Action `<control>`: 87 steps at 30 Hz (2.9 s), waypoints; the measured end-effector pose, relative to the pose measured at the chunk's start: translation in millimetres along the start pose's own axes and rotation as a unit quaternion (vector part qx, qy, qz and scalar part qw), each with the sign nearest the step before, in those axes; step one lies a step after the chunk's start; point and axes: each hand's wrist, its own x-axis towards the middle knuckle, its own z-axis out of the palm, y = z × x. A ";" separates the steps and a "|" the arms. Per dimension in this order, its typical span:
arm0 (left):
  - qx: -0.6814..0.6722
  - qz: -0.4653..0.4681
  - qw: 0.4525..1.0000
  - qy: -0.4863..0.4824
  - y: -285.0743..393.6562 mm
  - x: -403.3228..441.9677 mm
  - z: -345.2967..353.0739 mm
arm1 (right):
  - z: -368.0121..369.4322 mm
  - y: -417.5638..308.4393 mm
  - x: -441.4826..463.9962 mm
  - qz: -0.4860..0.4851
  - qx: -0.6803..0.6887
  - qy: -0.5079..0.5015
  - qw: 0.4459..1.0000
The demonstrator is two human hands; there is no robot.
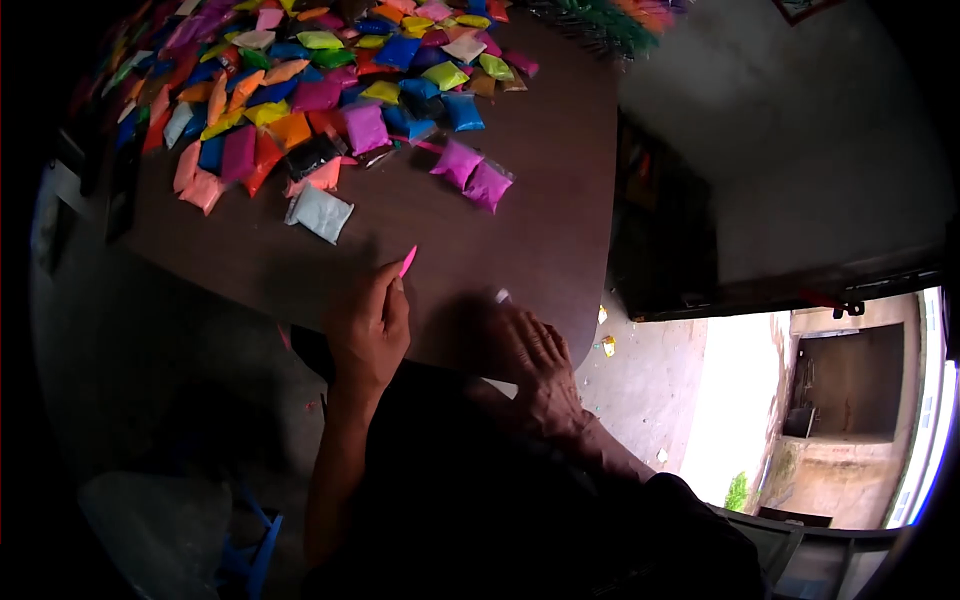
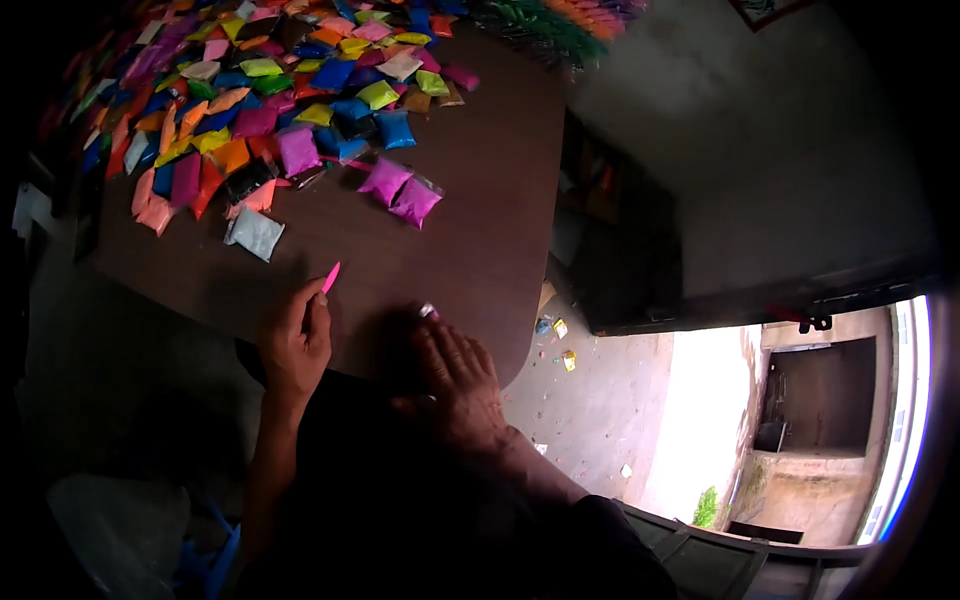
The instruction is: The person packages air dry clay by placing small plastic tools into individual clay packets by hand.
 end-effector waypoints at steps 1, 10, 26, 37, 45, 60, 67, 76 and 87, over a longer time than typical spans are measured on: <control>-0.002 0.012 1.000 0.009 -1.6 -2.0 0.7 | -4.9 0.2 -1.7 -0.001 -0.003 -0.004 1.000; 0.023 0.047 0.999 0.008 -2.7 0.8 -1.4 | 12.3 24.5 -6.3 -0.037 -0.046 0.050 0.997; -0.004 0.007 1.000 -0.009 -0.4 -4.3 -2.4 | 8.9 17.0 -1.5 -0.042 -0.053 0.017 0.998; -0.011 0.032 0.999 0.000 -5.8 -5.6 -0.9 | 6.1 3.5 2.0 -0.014 -0.085 0.013 0.996; -0.004 0.036 0.999 0.013 -6.8 -7.9 -1.4 | 1.8 16.3 -5.7 0.011 -0.027 0.044 0.999; 0.029 0.044 0.999 0.006 -5.2 -4.2 2.1 | -4.3 11.9 2.9 -0.020 -0.011 0.099 0.995; 0.037 0.026 0.999 0.004 -1.5 -7.8 1.8 | -2.8 20.1 10.9 -0.033 -0.028 0.107 0.993; 0.061 0.045 0.997 -0.003 -1.7 -6.3 2.9 | 1.4 22.9 20.5 -0.037 0.032 0.108 0.993; 0.064 0.026 0.998 0.000 -7.2 -14.3 3.6 | -1.6 31.1 17.2 -0.037 0.059 0.102 0.992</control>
